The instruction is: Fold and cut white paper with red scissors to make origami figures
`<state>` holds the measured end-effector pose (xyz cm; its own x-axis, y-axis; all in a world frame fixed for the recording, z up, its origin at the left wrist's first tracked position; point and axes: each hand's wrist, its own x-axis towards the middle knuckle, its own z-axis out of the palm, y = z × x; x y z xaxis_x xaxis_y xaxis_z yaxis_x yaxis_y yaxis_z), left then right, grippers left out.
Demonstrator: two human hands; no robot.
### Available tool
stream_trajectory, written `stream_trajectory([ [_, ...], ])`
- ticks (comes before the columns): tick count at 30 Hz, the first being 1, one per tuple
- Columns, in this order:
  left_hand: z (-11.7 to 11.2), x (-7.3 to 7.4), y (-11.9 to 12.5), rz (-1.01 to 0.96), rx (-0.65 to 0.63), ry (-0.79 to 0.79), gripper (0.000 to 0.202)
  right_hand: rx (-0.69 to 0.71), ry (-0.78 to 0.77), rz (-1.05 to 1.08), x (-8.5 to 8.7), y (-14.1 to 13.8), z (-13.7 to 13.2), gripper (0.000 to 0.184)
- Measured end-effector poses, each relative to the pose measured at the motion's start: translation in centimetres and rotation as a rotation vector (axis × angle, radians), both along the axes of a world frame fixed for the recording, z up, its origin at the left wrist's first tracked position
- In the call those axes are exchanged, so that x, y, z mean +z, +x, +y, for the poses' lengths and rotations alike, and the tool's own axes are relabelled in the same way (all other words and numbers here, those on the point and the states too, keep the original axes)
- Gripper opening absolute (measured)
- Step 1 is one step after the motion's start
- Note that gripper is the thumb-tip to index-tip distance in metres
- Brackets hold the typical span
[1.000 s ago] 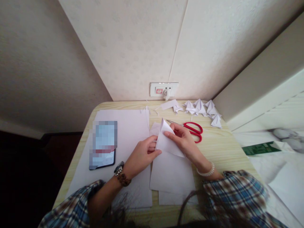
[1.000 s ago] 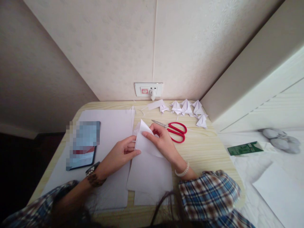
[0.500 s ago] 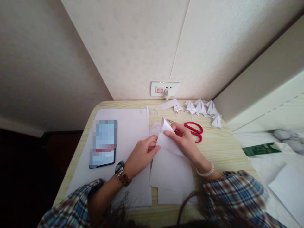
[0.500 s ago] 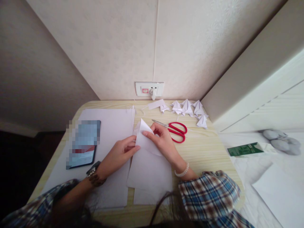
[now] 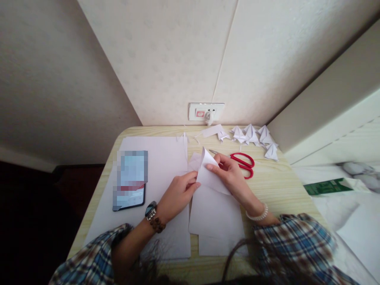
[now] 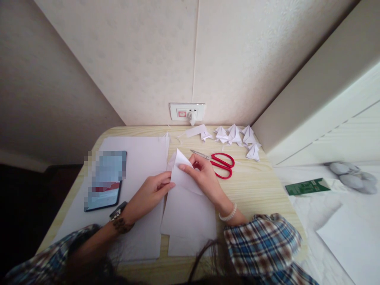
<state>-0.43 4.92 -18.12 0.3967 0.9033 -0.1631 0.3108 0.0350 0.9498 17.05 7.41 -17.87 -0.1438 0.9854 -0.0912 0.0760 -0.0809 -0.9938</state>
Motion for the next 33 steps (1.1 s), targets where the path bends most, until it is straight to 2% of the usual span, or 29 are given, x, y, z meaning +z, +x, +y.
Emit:
stream_trajectory([
  [8, 0.1, -0.04, 0.06, -0.009, -0.02, 0.007, 0.01, -0.003, 0.008, 0.001, -0.01, -0.05, 0.04, 0.04],
  [14, 0.18, -0.12, 0.06, 0.046, 0.0, 0.046, 0.026, 0.003, 0.019, -0.003, -0.05, 0.01, 0.05, 0.042],
  [19, 0.23, 0.08, 0.02, 0.093, -0.001, 0.073, 0.029, 0.016, 0.025, -0.009, -0.12, 0.03, 0.06, 0.042],
  [25, 0.16, 0.19, 0.05, 0.125, -0.013, 0.082, 0.027, 0.023, 0.009, -0.008, 0.03, 0.05, 0.1, 0.043],
  [33, 0.13, -0.07, 0.03, 0.133, -0.08, 0.054, 0.02, 0.061, -0.047, 0.031, 0.78, 0.38, 0.1, 0.034],
])
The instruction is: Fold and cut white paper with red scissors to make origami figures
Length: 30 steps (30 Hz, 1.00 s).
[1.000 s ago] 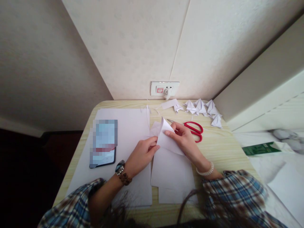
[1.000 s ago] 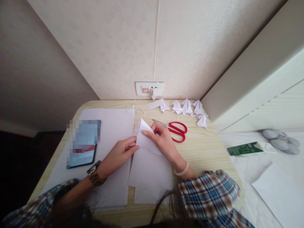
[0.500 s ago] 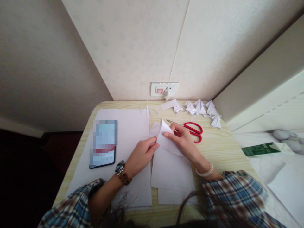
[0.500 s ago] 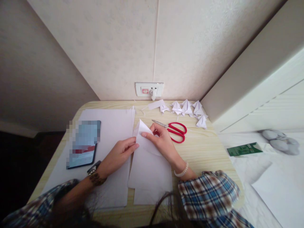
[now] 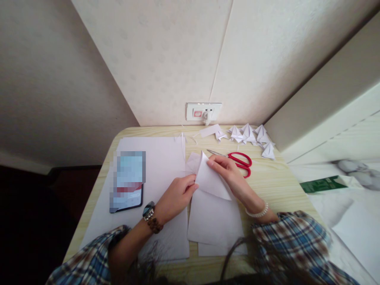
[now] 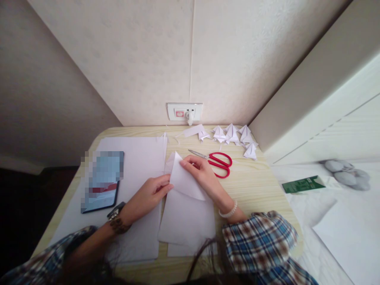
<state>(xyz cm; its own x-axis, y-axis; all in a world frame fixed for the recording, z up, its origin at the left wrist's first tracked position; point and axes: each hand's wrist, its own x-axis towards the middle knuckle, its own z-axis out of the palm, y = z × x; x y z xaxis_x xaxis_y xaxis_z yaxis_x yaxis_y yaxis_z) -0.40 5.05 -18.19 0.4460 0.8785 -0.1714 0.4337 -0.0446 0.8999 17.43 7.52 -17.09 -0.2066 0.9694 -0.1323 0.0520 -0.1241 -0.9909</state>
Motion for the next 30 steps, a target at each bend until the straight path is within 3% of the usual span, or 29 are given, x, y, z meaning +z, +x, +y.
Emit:
stream_trajectory([
  [30, -0.06, 0.32, 0.13, -0.046, -0.051, -0.078, 0.018, -0.069, 0.01, 0.036, -0.34, 0.16, 0.12, 0.028],
])
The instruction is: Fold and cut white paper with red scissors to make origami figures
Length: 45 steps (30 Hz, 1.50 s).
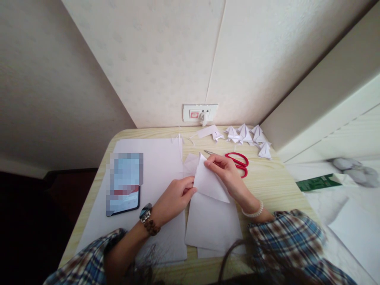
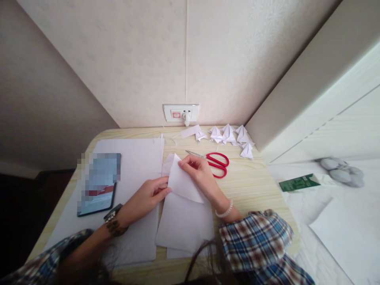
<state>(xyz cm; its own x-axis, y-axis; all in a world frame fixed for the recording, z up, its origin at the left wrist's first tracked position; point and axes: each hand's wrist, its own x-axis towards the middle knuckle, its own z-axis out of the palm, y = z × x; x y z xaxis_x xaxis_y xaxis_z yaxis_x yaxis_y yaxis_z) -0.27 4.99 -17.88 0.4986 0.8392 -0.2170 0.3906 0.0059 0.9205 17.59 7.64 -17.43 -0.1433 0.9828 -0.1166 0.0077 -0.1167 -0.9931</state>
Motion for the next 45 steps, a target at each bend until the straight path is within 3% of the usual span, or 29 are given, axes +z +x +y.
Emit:
stream_trajectory([
  [24, -0.3, 0.5, 0.2, 0.021, -0.047, -0.009, 0.019, 0.012, 0.054, -0.038, -0.2, 0.3, 0.5, 0.023],
  [33, -0.3, 0.4, 0.2, 0.036, -0.066, -0.015, 0.018, -0.067, 0.129, -0.11, -0.3, 0.2, 0.3, 0.021],
  [45, -0.2, 0.3, 0.3, 0.049, -0.095, -0.014, 0.019, -0.062, 0.166, -0.117, -0.6, 0.4, 1.0, 0.016],
])
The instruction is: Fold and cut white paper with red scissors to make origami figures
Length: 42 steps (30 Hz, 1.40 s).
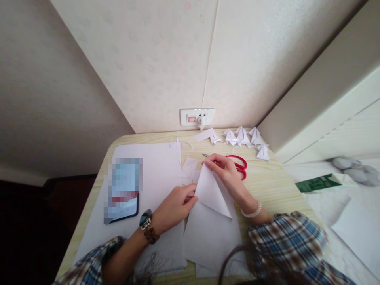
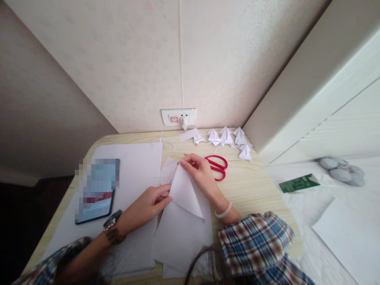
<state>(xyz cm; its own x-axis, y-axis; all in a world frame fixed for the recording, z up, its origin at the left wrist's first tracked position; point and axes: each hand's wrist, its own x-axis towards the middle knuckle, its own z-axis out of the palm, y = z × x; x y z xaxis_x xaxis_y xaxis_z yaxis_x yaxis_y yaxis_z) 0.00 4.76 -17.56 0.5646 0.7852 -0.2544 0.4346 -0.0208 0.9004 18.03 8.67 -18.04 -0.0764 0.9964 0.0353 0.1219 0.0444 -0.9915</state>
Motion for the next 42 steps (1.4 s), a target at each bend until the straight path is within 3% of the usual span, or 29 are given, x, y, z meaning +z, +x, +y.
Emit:
stream_trajectory([
  [10, -0.06, 0.27, 0.07, -0.005, 0.014, 0.01, 0.018, -0.077, 0.052, -0.058, 0.5, 0.06, -0.56, 0.017],
  [20, 0.4, -0.14, -0.53, -0.089, 0.207, 0.008, 0.025, 0.096, -0.006, -0.11, 0.51, -0.14, -0.28, 0.02],
  [32, -0.01, 0.06, -0.38, -0.147, 0.251, -0.008, 0.031, 0.017, 0.046, -0.156, 0.42, -0.14, -0.34, 0.023],
  [38, 0.13, 0.02, -0.57, -0.156, 0.287, 0.012, 0.029, 0.098, 0.011, -0.127, 0.41, -0.11, -0.24, 0.019],
  [42, 0.19, 0.11, -0.57, -0.168, 0.285, 0.019, 0.027, 0.08, 0.014, -0.11, 0.38, -0.25, -0.54, 0.023],
])
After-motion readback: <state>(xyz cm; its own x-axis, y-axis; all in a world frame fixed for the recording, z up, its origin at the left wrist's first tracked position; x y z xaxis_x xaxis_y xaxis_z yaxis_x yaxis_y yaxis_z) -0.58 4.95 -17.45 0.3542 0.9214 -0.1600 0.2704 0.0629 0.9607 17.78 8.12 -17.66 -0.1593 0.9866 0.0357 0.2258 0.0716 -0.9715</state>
